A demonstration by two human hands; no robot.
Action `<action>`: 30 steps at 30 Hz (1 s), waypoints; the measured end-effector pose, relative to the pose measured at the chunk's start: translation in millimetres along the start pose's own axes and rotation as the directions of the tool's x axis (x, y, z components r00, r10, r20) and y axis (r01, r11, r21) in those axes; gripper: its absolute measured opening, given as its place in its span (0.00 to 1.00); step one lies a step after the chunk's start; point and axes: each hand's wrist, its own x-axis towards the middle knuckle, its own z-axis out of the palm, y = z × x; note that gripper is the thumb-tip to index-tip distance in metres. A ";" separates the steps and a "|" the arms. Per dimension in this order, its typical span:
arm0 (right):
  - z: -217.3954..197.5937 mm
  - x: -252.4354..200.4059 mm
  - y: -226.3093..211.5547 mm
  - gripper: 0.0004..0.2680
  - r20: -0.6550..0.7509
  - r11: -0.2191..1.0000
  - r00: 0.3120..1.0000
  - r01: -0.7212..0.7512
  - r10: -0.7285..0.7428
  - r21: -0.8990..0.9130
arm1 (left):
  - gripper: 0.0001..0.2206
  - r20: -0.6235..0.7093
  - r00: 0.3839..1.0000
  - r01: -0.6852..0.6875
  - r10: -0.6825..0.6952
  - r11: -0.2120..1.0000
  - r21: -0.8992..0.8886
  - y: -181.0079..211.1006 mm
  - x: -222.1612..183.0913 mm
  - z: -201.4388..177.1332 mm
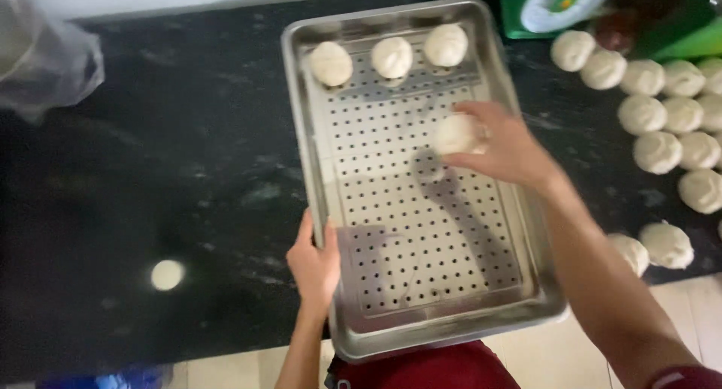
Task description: Placing dough buns into paper liners and onto a metal steaming tray.
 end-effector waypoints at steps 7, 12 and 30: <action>102.6 120.3 -78.5 0.28 0.086 0.958 0.955 0.286 -0.284 -0.022 | 0.21 0.061 0.993 0.098 -0.098 0.995 0.003 15.3 2.6 -6.5; 118.2 143.1 -91.3 0.29 0.127 0.956 0.950 0.292 -0.287 -0.023 | 0.19 0.029 1.000 -0.007 0.008 0.999 -0.052 15.1 2.9 -9.6; -42.2 -138.9 104.8 0.27 -0.233 0.916 0.890 -0.402 0.392 0.007 | 0.23 0.140 0.985 0.082 -0.098 0.990 0.114 19.3 -2.0 -3.9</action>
